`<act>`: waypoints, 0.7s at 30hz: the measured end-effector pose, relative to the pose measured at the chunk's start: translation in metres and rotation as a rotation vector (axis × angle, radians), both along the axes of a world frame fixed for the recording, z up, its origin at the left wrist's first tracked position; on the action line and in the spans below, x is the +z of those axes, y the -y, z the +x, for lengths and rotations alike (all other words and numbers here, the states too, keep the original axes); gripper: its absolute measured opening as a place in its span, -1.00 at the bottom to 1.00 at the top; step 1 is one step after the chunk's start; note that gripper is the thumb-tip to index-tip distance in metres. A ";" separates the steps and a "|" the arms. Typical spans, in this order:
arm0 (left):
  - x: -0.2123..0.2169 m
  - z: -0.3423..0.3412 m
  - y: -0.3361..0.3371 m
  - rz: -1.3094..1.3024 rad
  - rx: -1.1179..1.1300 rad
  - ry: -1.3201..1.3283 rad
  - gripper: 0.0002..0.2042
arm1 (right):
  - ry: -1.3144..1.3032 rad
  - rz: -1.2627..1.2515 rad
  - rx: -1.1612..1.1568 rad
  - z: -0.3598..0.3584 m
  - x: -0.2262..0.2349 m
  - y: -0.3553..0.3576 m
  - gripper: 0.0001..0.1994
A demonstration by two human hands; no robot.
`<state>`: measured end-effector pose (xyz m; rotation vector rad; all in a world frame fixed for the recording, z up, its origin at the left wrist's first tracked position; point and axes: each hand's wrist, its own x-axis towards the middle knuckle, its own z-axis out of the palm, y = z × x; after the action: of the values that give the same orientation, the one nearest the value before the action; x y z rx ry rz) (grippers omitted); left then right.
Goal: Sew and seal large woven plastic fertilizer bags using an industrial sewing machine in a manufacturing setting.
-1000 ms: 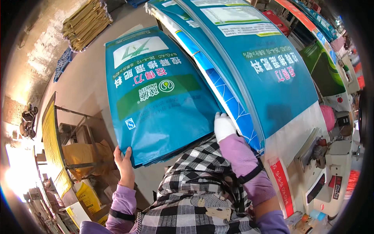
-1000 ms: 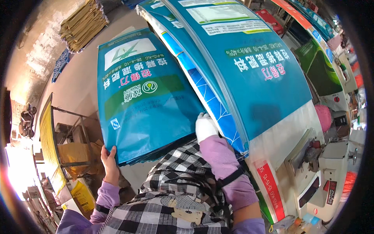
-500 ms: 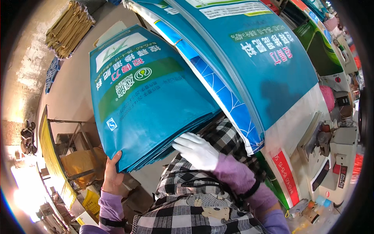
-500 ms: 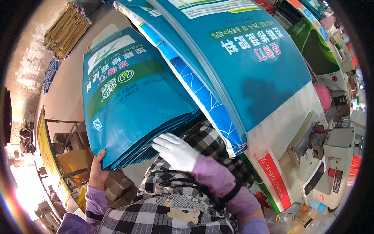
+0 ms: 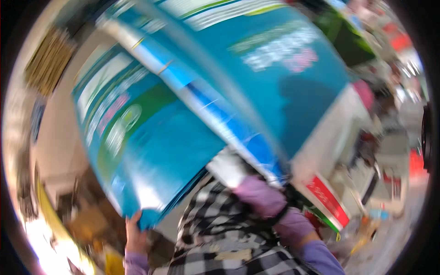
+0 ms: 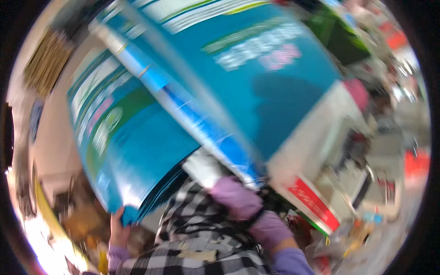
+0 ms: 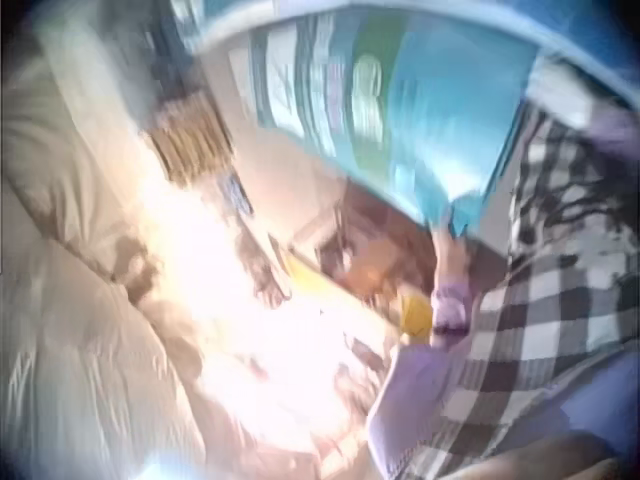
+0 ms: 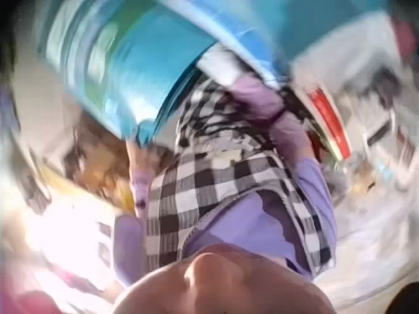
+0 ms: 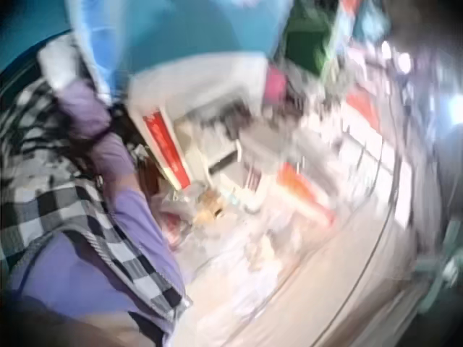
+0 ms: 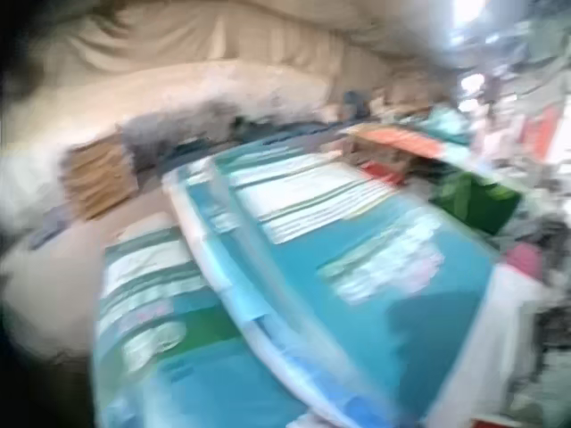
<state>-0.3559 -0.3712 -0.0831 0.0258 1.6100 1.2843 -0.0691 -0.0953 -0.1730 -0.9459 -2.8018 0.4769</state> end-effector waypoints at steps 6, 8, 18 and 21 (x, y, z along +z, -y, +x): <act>-0.007 0.075 -0.168 -0.010 -0.616 0.041 -0.69 | -0.476 0.005 0.014 -0.019 0.032 0.002 -0.84; -0.022 0.122 -0.225 -0.015 -0.829 0.048 -0.67 | -0.555 0.008 -0.085 0.026 0.044 0.016 -0.83; -0.027 0.265 -0.278 -0.077 -1.217 0.015 -0.61 | 0.356 0.678 -2.222 0.350 0.190 0.446 -0.83; -0.022 0.256 -0.275 -0.107 -1.157 -0.021 -0.59 | -0.501 0.732 -2.610 0.333 0.166 0.489 -0.81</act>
<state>-0.0999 -0.0965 -0.1047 0.7843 1.2975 0.2911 0.2635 -0.5839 -0.0075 -2.2152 0.2160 -0.5651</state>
